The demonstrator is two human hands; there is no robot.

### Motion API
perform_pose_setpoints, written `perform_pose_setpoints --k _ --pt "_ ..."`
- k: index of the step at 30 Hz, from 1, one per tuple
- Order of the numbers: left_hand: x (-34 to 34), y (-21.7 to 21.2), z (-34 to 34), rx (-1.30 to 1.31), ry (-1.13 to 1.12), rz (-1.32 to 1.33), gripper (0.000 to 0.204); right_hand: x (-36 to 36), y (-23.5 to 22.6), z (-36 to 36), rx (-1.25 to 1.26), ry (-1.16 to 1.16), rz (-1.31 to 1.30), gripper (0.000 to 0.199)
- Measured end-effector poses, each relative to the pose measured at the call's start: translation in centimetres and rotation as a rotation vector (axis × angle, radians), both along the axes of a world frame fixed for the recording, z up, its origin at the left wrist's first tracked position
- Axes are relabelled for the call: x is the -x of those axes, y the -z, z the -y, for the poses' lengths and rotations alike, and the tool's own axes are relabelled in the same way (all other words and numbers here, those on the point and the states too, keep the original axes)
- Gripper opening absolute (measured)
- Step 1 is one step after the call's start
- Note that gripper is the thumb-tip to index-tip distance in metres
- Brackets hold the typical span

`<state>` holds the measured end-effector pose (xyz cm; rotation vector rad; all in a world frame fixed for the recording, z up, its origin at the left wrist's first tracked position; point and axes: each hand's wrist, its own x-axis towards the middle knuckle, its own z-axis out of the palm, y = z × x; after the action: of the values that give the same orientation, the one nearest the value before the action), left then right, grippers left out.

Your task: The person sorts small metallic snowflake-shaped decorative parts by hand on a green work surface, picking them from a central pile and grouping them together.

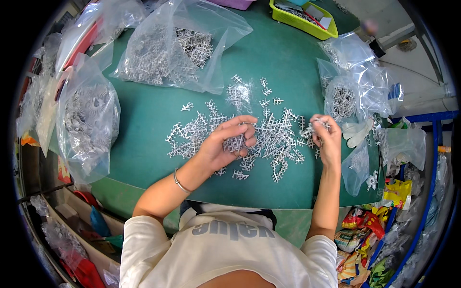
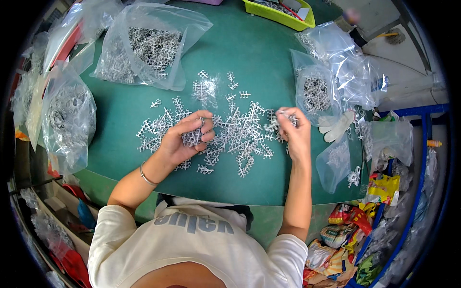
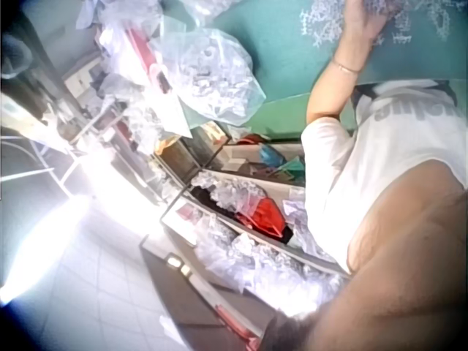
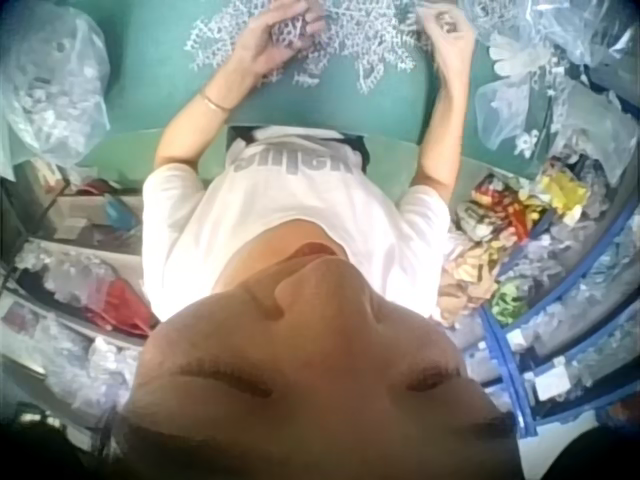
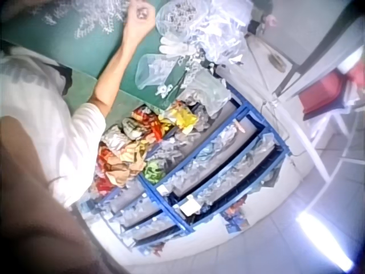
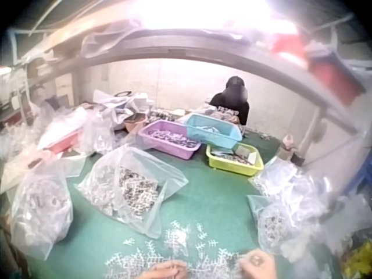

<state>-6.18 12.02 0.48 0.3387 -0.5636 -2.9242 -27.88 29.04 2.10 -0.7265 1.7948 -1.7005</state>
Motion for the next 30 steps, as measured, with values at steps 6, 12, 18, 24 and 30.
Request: perform_pose_setpoints --k 6,12,18,24,30 --pt "0.1 -0.1 -0.1 -0.002 -0.001 0.016 0.024 0.6 0.0 1.4 0.114 0.037 0.462 0.013" --pt "0.1 0.1 0.2 -0.007 -0.028 0.022 0.023 1.2 1.2 3.2 -0.095 0.013 0.227 0.015" --pt "0.1 -0.1 0.2 -0.015 -0.045 0.036 0.023 0.1 0.2 4.0 -0.440 -0.004 -0.862 0.025" --pt "0.1 0.0 0.3 -0.028 -0.053 0.023 0.024 1.2 0.0 3.3 -0.245 -0.081 -0.409 0.013" --pt "0.1 0.0 0.4 -0.022 -0.047 0.026 0.024 2.2 0.5 3.2 -0.076 -0.030 0.232 0.008"
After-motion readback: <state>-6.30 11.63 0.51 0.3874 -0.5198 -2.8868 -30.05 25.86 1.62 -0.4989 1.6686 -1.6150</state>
